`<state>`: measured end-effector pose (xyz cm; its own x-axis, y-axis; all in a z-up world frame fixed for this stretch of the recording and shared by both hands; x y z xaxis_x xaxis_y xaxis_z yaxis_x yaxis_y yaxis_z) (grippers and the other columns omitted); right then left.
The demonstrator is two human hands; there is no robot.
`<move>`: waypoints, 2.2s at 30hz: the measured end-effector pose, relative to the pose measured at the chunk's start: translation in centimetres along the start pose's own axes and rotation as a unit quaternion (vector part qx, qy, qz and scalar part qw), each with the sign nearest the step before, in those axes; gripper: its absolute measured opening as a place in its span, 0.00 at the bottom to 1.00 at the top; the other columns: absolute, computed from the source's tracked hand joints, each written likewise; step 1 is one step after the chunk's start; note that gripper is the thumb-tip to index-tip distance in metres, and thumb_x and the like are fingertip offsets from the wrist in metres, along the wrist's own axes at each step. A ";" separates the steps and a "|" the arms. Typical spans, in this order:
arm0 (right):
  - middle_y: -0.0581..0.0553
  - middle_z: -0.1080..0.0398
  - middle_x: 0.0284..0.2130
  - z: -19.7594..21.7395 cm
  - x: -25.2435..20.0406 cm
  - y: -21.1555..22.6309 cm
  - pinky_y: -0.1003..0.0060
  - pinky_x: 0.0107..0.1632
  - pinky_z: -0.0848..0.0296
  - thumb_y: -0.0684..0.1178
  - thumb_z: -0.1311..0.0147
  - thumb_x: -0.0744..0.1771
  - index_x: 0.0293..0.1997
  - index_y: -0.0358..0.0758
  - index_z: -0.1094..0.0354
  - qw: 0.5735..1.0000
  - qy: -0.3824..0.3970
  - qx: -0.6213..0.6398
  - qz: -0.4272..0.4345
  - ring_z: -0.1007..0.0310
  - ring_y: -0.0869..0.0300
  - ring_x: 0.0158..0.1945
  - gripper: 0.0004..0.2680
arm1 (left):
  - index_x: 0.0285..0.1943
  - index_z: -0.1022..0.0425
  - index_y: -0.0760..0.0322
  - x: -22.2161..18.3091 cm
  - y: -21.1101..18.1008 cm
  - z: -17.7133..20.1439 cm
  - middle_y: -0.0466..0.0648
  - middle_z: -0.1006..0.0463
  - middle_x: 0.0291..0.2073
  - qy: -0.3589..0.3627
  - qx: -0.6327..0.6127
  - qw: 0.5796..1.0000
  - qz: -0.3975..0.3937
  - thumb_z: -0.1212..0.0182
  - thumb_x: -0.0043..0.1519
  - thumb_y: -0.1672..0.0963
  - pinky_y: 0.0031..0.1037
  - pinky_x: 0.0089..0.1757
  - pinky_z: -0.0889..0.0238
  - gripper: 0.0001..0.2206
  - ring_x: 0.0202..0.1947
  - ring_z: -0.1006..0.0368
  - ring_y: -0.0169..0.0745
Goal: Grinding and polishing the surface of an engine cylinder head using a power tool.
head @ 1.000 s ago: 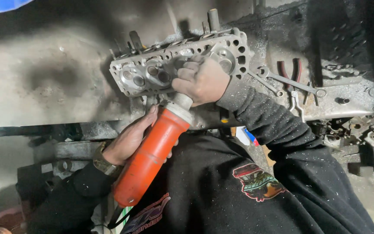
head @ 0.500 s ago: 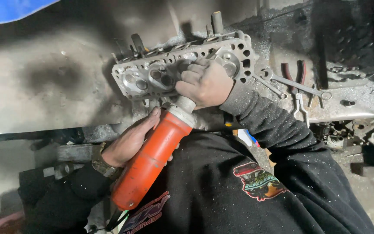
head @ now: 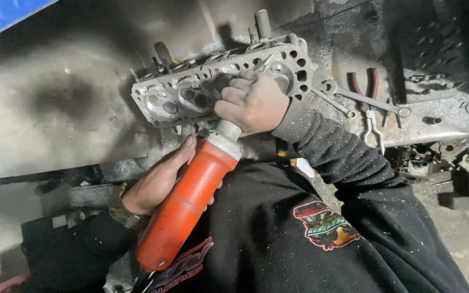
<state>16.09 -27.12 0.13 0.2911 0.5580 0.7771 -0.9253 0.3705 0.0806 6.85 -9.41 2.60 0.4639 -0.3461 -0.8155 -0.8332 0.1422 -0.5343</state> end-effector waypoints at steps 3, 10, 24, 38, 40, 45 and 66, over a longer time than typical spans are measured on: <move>0.49 0.37 0.30 0.3 0.7 -0.1 0.58 0.38 0.31 0.55 0.41 0.59 0.34 0.45 0.38 1.000 0.002 0.014 0.007 0.29 0.55 0.34 0.11 | 0.60 0.30 0.64 -0.2 -0.4 0.6 0.53 0.19 0.35 -0.021 0.087 0.995 -0.045 0.62 0.66 0.43 0.32 0.34 0.23 0.27 0.29 0.20 0.42; 0.49 0.38 0.28 1.1 0.5 -0.4 0.58 0.38 0.31 0.54 0.40 0.60 0.34 0.44 0.37 1.000 -0.006 0.001 -0.024 0.30 0.55 0.32 0.10 | 0.59 0.29 0.70 0.6 -0.3 0.3 0.55 0.19 0.34 0.016 0.097 0.995 -0.034 0.68 0.70 0.40 0.29 0.35 0.23 0.33 0.29 0.20 0.41; 0.49 0.38 0.30 1.3 0.6 -0.4 0.58 0.38 0.33 0.54 0.40 0.60 0.37 0.43 0.36 0.999 -0.008 0.011 -0.051 0.30 0.54 0.34 0.11 | 0.49 0.28 0.66 -0.8 -2.8 -0.8 0.54 0.21 0.27 -0.026 0.098 0.993 0.053 0.68 0.65 0.38 0.30 0.29 0.26 0.33 0.22 0.23 0.41; 0.48 0.39 0.29 1.9 -0.1 -0.4 0.56 0.45 0.28 0.55 0.43 0.57 0.33 0.44 0.38 1.000 0.003 0.004 -0.030 0.29 0.53 0.36 0.11 | 0.62 0.31 0.73 1.1 -1.5 0.4 0.57 0.20 0.42 -0.032 0.276 0.949 -0.149 0.68 0.73 0.42 0.30 0.41 0.29 0.32 0.37 0.23 0.41; 0.49 0.40 0.29 1.8 0.0 -0.3 0.55 0.45 0.28 0.55 0.43 0.56 0.33 0.45 0.38 1.000 0.007 0.000 -0.029 0.29 0.54 0.35 0.11 | 0.58 0.27 0.73 0.6 -1.0 -0.3 0.58 0.18 0.37 -0.036 0.167 0.985 -0.024 0.69 0.72 0.41 0.28 0.37 0.24 0.34 0.30 0.19 0.39; 0.47 0.40 0.27 1.4 1.3 -0.3 0.56 0.35 0.34 0.58 0.40 0.59 0.32 0.44 0.39 0.999 -0.011 0.028 -0.033 0.31 0.54 0.32 0.13 | 0.56 0.29 0.60 -0.7 -1.9 -1.1 0.48 0.21 0.33 -0.035 0.038 0.998 0.021 0.67 0.66 0.41 0.32 0.32 0.26 0.29 0.25 0.22 0.41; 0.48 0.37 0.31 1.3 0.5 -0.7 0.56 0.38 0.34 0.54 0.40 0.61 0.37 0.43 0.36 0.995 -0.042 0.028 -0.084 0.29 0.54 0.35 0.11 | 0.52 0.27 0.67 -1.4 -5.6 -1.3 0.48 0.23 0.32 -0.046 0.161 0.985 0.028 0.68 0.67 0.39 0.28 0.34 0.26 0.33 0.26 0.24 0.35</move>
<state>16.59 -28.07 1.21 0.4232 0.4266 0.7993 -0.8783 0.4100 0.2461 10.46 -10.88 7.05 0.4582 -0.2453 -0.8543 -0.7259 0.4514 -0.5189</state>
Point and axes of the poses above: each hand's wrist, its own x-axis towards the middle knuckle, its own z-axis out of the back of the hand, y = z × x, the point moved 6 cm from there along x, towards the middle knuckle
